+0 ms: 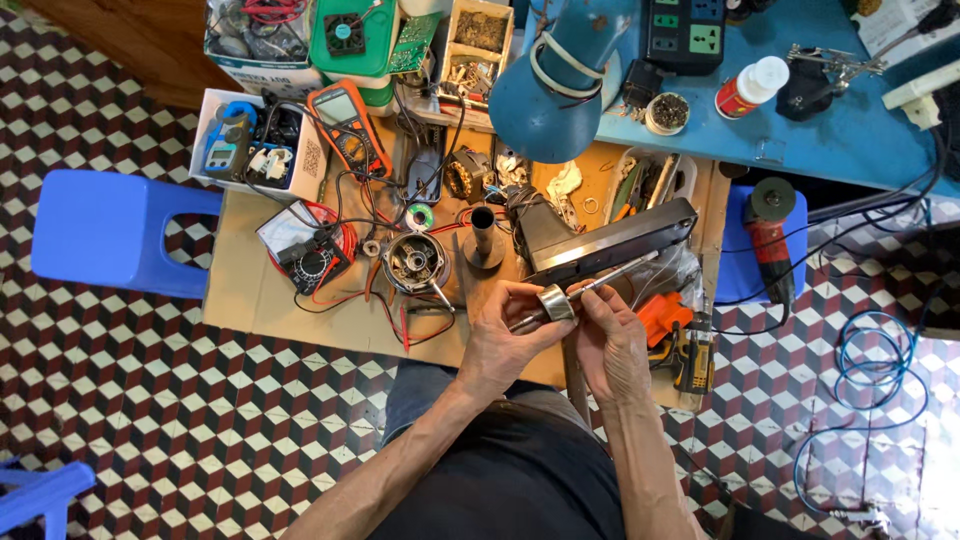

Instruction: The person repairs a small electric motor component at a cluttered workbench. They handle the motor armature and wire, manipulate small parts by hand under a desk lamp, use pliers to work on the assembly, and reposition the part repeatedly while fitting components together.

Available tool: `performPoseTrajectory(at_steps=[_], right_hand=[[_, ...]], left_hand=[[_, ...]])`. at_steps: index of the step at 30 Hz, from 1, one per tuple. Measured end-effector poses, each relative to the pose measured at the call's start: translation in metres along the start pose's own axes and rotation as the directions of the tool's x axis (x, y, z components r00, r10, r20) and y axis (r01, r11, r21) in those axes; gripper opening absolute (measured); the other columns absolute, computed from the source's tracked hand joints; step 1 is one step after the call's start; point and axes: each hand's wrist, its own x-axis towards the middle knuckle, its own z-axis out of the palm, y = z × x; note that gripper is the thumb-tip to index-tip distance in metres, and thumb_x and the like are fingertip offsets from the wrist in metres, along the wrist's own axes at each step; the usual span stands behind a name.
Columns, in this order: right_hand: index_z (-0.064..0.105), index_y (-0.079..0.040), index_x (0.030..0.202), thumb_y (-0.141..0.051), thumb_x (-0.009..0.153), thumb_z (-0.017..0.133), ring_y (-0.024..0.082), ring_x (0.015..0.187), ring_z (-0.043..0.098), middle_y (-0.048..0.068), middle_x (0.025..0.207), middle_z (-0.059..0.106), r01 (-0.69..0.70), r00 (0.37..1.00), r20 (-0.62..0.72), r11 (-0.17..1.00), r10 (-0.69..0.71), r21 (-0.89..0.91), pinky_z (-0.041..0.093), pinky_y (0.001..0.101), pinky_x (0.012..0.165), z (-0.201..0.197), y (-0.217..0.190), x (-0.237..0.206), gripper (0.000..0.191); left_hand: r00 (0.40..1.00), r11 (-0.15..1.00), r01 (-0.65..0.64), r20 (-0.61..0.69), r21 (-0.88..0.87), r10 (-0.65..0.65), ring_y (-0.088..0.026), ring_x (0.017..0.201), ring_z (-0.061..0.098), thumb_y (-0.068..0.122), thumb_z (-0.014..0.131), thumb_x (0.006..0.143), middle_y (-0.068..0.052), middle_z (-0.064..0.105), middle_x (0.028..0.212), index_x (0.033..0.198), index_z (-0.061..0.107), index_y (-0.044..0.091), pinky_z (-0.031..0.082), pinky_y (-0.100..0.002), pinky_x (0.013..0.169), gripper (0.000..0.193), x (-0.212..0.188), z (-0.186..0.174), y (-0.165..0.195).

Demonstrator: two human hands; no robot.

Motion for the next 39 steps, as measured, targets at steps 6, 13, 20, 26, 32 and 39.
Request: performPoseTrajectory(at_steps=[6, 13, 20, 26, 32, 39], right_hand=[[0.067, 0.003, 0.109, -0.009, 0.098, 0.069, 0.016, 0.093, 0.063, 0.009, 0.102, 0.070, -0.125, 0.989, 0.078, 0.992, 0.126, -0.023, 0.050, 0.0285, 0.086, -0.010, -0.004, 0.011, 0.017], [0.067, 0.002, 0.110, -0.009, 0.099, 0.069, 0.014, 0.087, 0.060, 0.008, 0.100, 0.069, -0.138, 0.988, 0.054, 0.988, 0.142, -0.063, 0.047, 0.0277, 0.078, -0.009, -0.007, 0.011, 0.016], [0.069, -0.001, 0.118, -0.020, 0.096, 0.067, 0.015, 0.101, 0.066, 0.007, 0.108, 0.072, -0.230, 0.966, 0.088, 0.963, 0.243, -0.138, 0.051, 0.0321, 0.093, -0.001, -0.017, 0.011, 0.028], [0.069, 0.001, 0.123, -0.021, 0.099, 0.069, 0.020, 0.112, 0.065, 0.012, 0.128, 0.068, -0.163, 0.965, 0.173, 0.969, 0.196, -0.187, 0.053, 0.0341, 0.095, 0.011, -0.028, 0.019, 0.033], [0.069, 0.005, 0.117, -0.024, 0.100, 0.065, 0.022, 0.109, 0.068, 0.020, 0.133, 0.066, -0.178, 0.916, 0.329, 0.967, 0.230, -0.181, 0.060, 0.0344, 0.088, 0.028, -0.047, 0.022, 0.034], [0.068, 0.006, 0.110, -0.022, 0.104, 0.065, 0.018, 0.096, 0.069, 0.024, 0.130, 0.069, -0.081, 0.971, 0.200, 0.963, 0.135, -0.256, 0.060, 0.0283, 0.075, 0.038, -0.049, 0.014, 0.029]], left_hand=[[0.990, 0.985, 0.058, -0.118, -0.162, -0.078, -0.017, 0.102, 0.072, 0.019, 0.083, 0.084, -0.012, 0.073, 0.110, 0.115, 0.055, 0.000, 0.059, -0.034, 0.095, 0.045, -0.009, 0.012, -0.010], [0.945, 0.859, 0.290, -0.014, -0.422, -0.326, -0.021, 0.090, 0.075, 0.028, 0.078, 0.088, -0.015, 0.073, 0.105, 0.112, 0.053, 0.004, 0.060, -0.039, 0.092, 0.043, -0.015, 0.006, -0.002], [0.915, 0.755, 0.388, 0.117, -0.529, -0.387, -0.021, 0.097, 0.073, 0.032, 0.073, 0.095, -0.013, 0.071, 0.108, 0.115, 0.059, 0.000, 0.061, -0.038, 0.093, 0.040, -0.014, 0.006, 0.009], [0.819, 0.387, 0.548, 0.381, -0.742, -0.428, -0.031, 0.099, 0.073, 0.032, 0.069, 0.100, -0.025, 0.071, 0.108, 0.129, 0.058, -0.006, 0.060, -0.044, 0.099, 0.049, -0.008, 0.002, 0.023], [0.745, 0.042, 0.644, 0.614, -0.764, -0.261, -0.036, 0.105, 0.071, 0.032, 0.060, 0.107, -0.027, 0.069, 0.122, 0.137, 0.053, -0.011, 0.057, -0.050, 0.103, 0.053, -0.005, 0.007, 0.031], [0.791, 0.202, 0.603, 0.544, -0.772, -0.281, -0.033, 0.106, 0.070, 0.038, 0.058, 0.107, -0.025, 0.068, 0.116, 0.139, 0.053, -0.003, 0.058, -0.047, 0.101, 0.052, 0.002, 0.009, 0.034]])
